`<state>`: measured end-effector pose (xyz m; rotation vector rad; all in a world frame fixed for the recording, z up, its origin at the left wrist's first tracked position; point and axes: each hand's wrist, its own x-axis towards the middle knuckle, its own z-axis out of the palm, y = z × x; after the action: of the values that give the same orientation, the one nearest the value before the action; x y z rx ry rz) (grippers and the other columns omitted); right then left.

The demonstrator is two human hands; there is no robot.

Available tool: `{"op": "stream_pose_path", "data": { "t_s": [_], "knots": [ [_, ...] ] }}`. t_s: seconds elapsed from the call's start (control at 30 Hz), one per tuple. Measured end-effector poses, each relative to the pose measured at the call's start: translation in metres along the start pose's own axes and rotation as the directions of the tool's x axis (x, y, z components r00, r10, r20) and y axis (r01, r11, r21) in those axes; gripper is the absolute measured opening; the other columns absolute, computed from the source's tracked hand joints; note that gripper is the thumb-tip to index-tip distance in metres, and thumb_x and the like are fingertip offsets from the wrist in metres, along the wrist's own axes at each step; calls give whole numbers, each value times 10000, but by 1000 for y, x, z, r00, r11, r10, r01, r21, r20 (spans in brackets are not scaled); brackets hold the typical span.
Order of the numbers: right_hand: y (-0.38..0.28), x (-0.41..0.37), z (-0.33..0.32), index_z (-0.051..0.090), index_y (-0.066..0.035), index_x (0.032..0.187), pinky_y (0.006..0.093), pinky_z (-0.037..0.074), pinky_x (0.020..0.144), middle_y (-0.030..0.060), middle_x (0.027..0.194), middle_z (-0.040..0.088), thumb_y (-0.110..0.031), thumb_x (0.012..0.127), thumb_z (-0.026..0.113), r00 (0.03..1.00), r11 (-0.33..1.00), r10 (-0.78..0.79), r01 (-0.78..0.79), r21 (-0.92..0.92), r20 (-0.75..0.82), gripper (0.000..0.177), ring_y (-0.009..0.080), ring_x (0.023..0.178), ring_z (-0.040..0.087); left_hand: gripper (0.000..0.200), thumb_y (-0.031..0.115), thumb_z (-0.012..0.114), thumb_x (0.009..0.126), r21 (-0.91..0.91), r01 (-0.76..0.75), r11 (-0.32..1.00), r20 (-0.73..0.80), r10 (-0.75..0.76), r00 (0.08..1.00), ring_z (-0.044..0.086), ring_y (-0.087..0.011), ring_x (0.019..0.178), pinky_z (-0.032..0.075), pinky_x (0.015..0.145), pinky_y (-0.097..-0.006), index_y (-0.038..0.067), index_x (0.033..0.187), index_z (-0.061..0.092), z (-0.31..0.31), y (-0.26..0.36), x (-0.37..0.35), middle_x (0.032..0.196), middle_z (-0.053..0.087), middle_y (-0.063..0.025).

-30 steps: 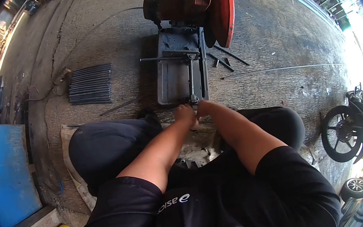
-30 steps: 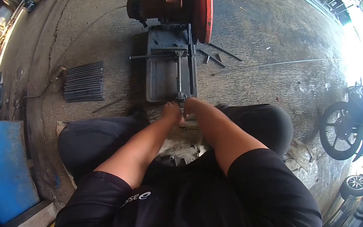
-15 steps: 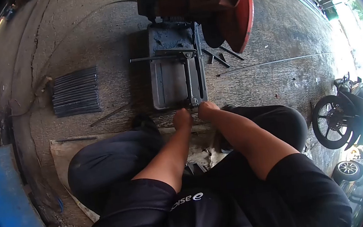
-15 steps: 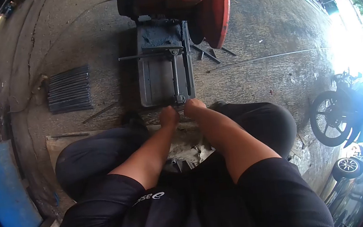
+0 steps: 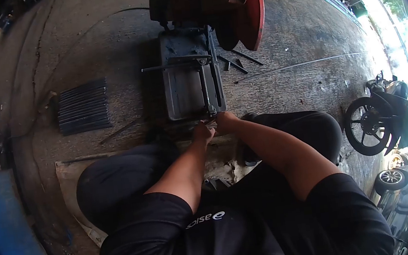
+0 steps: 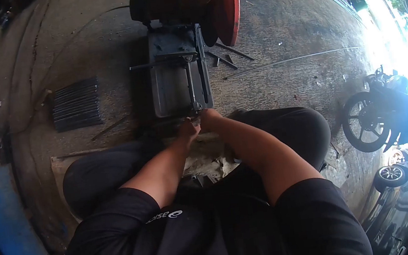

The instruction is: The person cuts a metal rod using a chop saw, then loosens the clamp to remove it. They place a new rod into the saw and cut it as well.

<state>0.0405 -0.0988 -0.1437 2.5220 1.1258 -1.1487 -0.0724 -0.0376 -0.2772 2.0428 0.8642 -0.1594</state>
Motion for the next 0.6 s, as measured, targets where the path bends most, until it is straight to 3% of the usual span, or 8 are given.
{"op": "stream_pose_path", "data": {
  "t_s": [0.17, 0.27, 0.33, 0.43, 0.47, 0.53, 0.57, 0.6],
  "knots": [
    [37, 2, 18, 648, -114, 1185, 399, 554, 765, 214, 925, 695, -197, 664, 686, 979, 977, -170, 182, 111, -116, 530, 305, 871, 694, 432, 297, 617, 810, 143, 125, 982, 138, -145, 980, 616, -343, 1080, 495, 907, -471, 52, 1166, 601, -72, 39, -40, 1098, 652, -210],
    [46, 1, 16, 572, -218, 1321, 376, 550, 704, 191, 870, 695, -167, 669, 682, 951, 921, -299, 311, 237, -84, 664, 249, 770, 687, 395, 243, 582, 819, 344, 0, 939, 274, -101, 956, 622, -340, 1072, 495, 905, -468, 94, 1184, 604, -89, 59, -57, 1103, 659, -182],
    [39, -22, -4, 559, -279, 1345, 346, 535, 644, 150, 804, 681, -138, 695, 652, 981, 929, -179, 144, 340, 72, 672, 192, 677, 645, 384, 204, 559, 828, 364, -263, 894, 360, 126, 925, 633, -346, 1041, 495, 892, -472, 134, 1203, 604, -83, 55, -58, 1101, 664, -157],
    [29, -46, -29, 580, -284, 1321, 384, 522, 851, 178, 1039, 688, -126, 736, 580, 978, 924, -166, 110, 366, 125, 606, 283, 970, 659, 410, 180, 549, 825, 398, -319, 860, 257, 229, 939, 642, -346, 1012, 497, 876, -480, 140, 1231, 595, -96, 86, -79, 1089, 667, -149],
    [34, -46, -29, 580, -284, 1321, 384, 522, 851, 178, 1039, 688, -126, 736, 580, 979, 922, -168, 113, 370, 119, 606, 283, 970, 659, 410, 180, 549, 825, 404, -321, 857, 257, 230, 939, 642, -346, 1012, 497, 876, -480, 140, 1231, 595, -95, 89, -80, 1089, 667, -149],
    [46, -45, -25, 629, -285, 1273, 338, 516, 585, 125, 742, 657, -106, 728, 586, 989, 835, -117, 47, 548, 94, 575, 166, 585, 581, 575, 158, 524, 829, 501, -281, 819, 168, 227, 959, 652, -398, 937, 517, 782, -497, 184, 1400, 467, -95, 95, -83, 1011, 663, -209],
    [51, -44, -23, 629, -285, 1273, 338, 516, 585, 125, 742, 657, -106, 728, 586, 989, 832, -120, 50, 552, 90, 575, 166, 585, 581, 575, 158, 524, 829, 506, -282, 815, 168, 227, 959, 652, -398, 937, 517, 782, -497, 184, 1400, 467, -95, 97, -85, 1011, 663, -209],
    [54, -46, -24, 637, -271, 1258, 363, 518, 725, 152, 898, 670, -101, 736, 557, 995, 867, -68, 22, 499, 76, 555, 229, 785, 622, 569, 190, 542, 831, 543, -217, 811, 180, 140, 974, 642, -370, 998, 501, 843, -485, 187, 1396, 478, -98, 103, -91, 1074, 663, -172]
  ]
}}
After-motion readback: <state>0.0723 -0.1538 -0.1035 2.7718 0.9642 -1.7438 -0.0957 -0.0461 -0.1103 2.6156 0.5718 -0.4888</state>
